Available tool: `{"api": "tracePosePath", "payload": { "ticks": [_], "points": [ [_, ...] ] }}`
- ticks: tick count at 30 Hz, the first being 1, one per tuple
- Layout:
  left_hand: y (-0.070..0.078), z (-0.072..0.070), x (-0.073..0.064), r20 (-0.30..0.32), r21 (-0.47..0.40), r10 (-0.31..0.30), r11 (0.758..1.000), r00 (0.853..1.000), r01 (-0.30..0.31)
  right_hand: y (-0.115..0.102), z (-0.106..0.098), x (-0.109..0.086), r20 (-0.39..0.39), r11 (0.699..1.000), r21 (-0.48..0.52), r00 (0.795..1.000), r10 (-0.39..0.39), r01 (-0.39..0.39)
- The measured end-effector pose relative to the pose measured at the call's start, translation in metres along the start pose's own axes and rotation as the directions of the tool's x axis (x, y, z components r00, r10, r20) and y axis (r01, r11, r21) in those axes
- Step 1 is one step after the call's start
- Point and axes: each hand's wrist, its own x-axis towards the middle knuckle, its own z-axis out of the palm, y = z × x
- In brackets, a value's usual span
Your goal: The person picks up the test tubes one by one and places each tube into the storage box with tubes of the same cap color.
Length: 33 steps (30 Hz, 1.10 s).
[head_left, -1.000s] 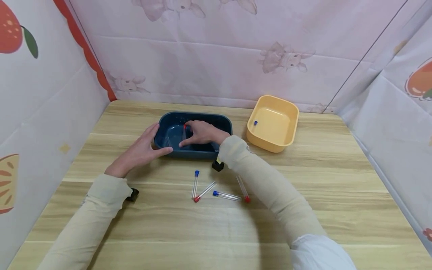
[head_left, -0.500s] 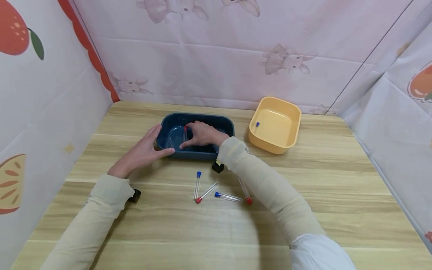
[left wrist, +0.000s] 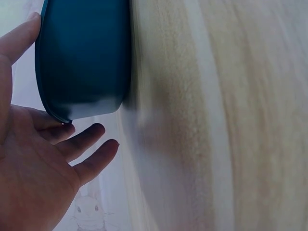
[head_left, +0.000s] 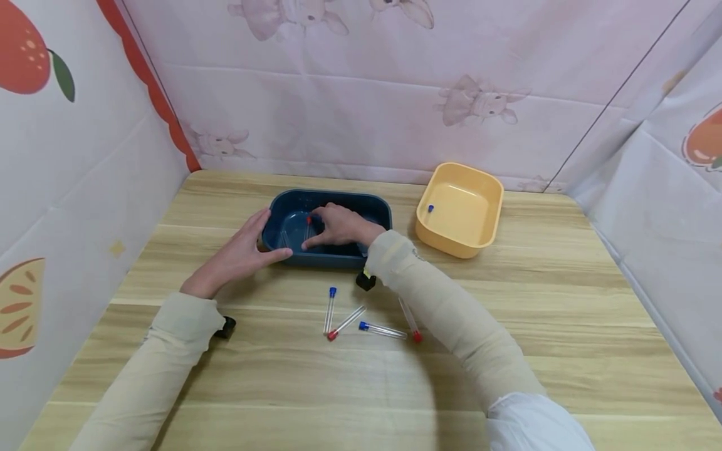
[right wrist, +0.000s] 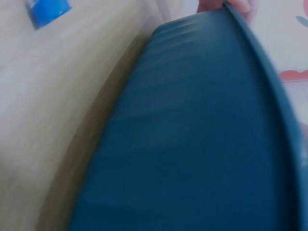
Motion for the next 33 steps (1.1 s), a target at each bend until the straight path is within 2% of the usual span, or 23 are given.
{"api": "tracePosePath", "payload": {
  "ticks": [6,12,22,27,33],
  "points": [
    [0.001,-0.001,0.0,0.009,0.007,-0.003,1.0,1.0,0.003,0.003,-0.008,-0.012,-0.065,0.998,0.055,0.997,-0.039,0.042],
    [0.003,-0.002,0.0,0.014,0.005,-0.019,1.0,1.0,0.018,0.003,-0.018,-0.034,-0.131,0.992,0.096,0.989,-0.074,0.087],
    [0.004,-0.002,0.0,0.002,0.011,-0.02,1.0,1.0,0.02,0.011,-0.039,-0.085,-0.233,0.975,0.143,0.963,-0.133,0.169],
    [0.005,-0.002,0.0,0.015,0.005,-0.015,1.0,1.0,0.015,0.015,-0.047,-0.11,-0.269,0.957,0.181,0.947,-0.175,0.228],
    [0.005,-0.001,-0.001,0.023,0.005,-0.013,1.0,1.0,0.013,0.02,-0.053,-0.14,-0.282,0.961,0.167,0.945,-0.168,0.221]
  ]
}}
